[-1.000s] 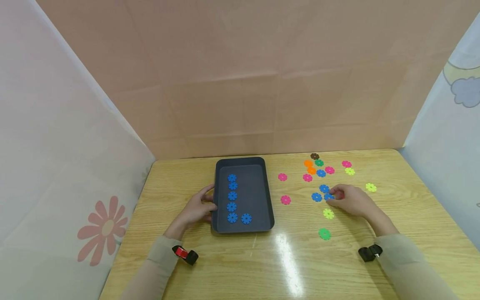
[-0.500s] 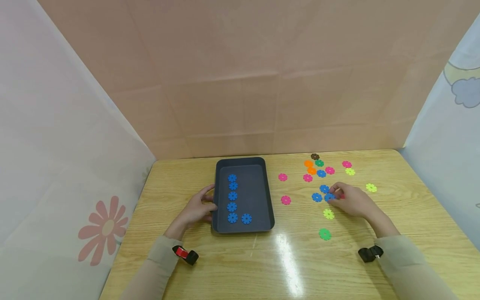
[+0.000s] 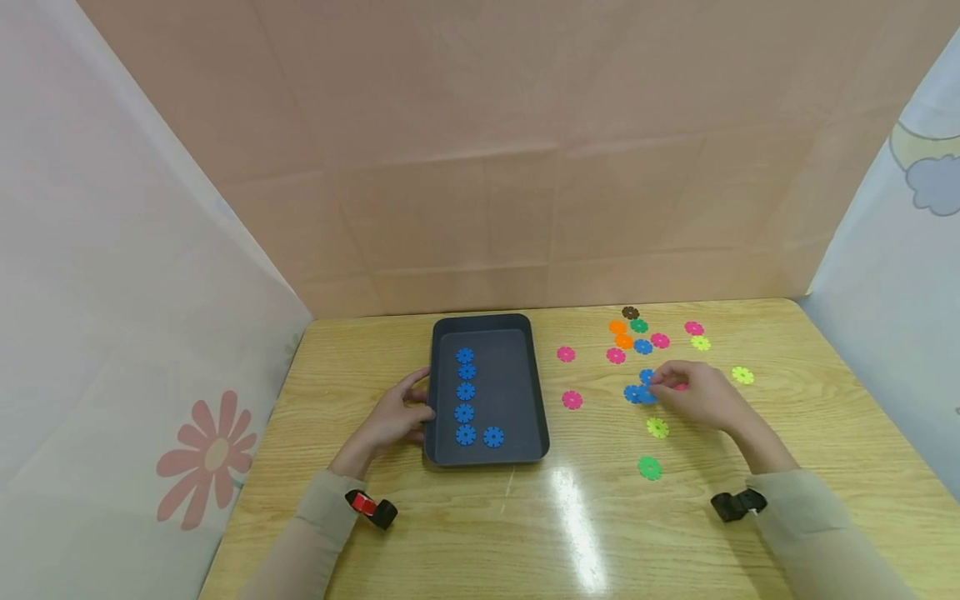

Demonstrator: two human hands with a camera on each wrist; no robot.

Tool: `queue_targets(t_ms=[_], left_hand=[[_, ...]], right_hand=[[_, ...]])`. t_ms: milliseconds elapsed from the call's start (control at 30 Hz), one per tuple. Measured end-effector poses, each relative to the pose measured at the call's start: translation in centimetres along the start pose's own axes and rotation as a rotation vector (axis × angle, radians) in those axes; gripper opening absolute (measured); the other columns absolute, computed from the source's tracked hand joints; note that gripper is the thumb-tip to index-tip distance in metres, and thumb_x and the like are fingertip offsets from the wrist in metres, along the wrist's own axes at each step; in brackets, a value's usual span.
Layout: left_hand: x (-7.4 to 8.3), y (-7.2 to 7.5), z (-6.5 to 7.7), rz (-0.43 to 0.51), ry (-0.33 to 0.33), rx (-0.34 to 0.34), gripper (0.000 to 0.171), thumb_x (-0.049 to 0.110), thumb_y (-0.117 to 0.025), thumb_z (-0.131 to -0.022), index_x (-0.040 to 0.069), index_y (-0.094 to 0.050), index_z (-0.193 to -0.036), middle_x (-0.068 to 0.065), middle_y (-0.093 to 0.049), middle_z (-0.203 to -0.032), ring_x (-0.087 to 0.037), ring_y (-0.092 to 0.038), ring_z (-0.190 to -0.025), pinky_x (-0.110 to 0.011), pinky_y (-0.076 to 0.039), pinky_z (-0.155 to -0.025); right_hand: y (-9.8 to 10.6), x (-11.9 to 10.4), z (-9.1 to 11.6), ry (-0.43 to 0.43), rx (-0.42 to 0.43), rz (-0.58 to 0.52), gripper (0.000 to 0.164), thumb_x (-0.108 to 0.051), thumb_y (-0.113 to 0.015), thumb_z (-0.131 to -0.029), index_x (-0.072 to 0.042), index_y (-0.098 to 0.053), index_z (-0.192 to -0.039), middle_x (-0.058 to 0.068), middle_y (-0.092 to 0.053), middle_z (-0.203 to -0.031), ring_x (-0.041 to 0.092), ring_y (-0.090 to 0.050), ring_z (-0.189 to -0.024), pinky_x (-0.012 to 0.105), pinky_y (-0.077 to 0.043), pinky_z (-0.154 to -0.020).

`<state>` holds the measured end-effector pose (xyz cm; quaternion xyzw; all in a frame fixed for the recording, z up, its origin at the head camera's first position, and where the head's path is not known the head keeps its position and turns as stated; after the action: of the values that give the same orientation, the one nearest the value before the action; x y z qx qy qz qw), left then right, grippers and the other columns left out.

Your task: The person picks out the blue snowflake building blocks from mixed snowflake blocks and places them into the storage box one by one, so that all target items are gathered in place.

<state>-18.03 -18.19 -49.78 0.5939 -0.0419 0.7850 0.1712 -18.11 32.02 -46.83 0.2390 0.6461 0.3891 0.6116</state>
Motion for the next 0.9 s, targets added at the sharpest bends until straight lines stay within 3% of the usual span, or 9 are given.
queue_targets(t_ms=[133, 333, 733, 900], left_hand=[[0.0, 0.0, 0.0, 0.005, 0.001, 0.000, 0.083, -0.002, -0.065, -0.090, 0.016, -0.031, -0.164, -0.028, -0.052, -0.131, -0.031, -0.072, -0.081, -0.046, -0.063, -0.067], [-0.1, 0.1, -0.1, 0.006, 0.001, -0.001, 0.082, -0.002, -0.065, -0.091, 0.015, -0.032, -0.164, -0.028, -0.051, -0.132, -0.031, -0.072, -0.081, -0.045, -0.063, -0.066], [-0.1, 0.2, -0.2, -0.008, -0.008, 0.005, 0.082, -0.001, -0.065, -0.090, 0.014, -0.032, -0.164, -0.027, -0.052, -0.130, -0.030, -0.072, -0.082, -0.045, -0.063, -0.066], [-0.1, 0.1, -0.1, -0.006, -0.004, 0.006, 0.082, -0.001, -0.065, -0.090, 0.015, -0.032, -0.164, -0.027, -0.052, -0.130, -0.030, -0.072, -0.081, -0.044, -0.063, -0.065]], right_hand=[[-0.2, -1.0, -0.1, -0.002, -0.007, -0.058, 0.021, -0.031, -0.073, -0.099, -0.011, -0.074, -0.106, -0.001, -0.072, -0.094, 0.022, -0.065, -0.091, 0.041, -0.051, -0.080], [-0.9, -2.6, -0.5, -0.006, -0.047, -0.172, 0.024, -0.031, -0.073, -0.098, -0.009, -0.074, -0.108, 0.003, -0.071, -0.095, 0.025, -0.065, -0.091, 0.036, -0.053, -0.075], [-3.4, -6.9, -2.4, 0.057, -0.117, -0.236, 0.017, -0.030, -0.074, -0.098, -0.015, -0.076, -0.105, 0.001, -0.071, -0.097, 0.024, -0.064, -0.097, 0.041, -0.052, -0.083], [-4.8, -9.1, -3.3, 0.090, -0.146, -0.284, 0.014, -0.029, -0.075, -0.096, -0.016, -0.077, -0.102, 0.001, -0.072, -0.096, 0.028, -0.067, -0.094, 0.040, -0.052, -0.076]])
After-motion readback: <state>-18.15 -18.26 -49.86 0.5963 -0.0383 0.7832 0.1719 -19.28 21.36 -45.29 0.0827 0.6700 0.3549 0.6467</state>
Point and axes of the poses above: each hand's wrist, its own z-axis away from the middle knuckle, its own y-axis out of the back of the hand, x = y × z, the point moved 1 cm from there along -z, towards the middle knuckle
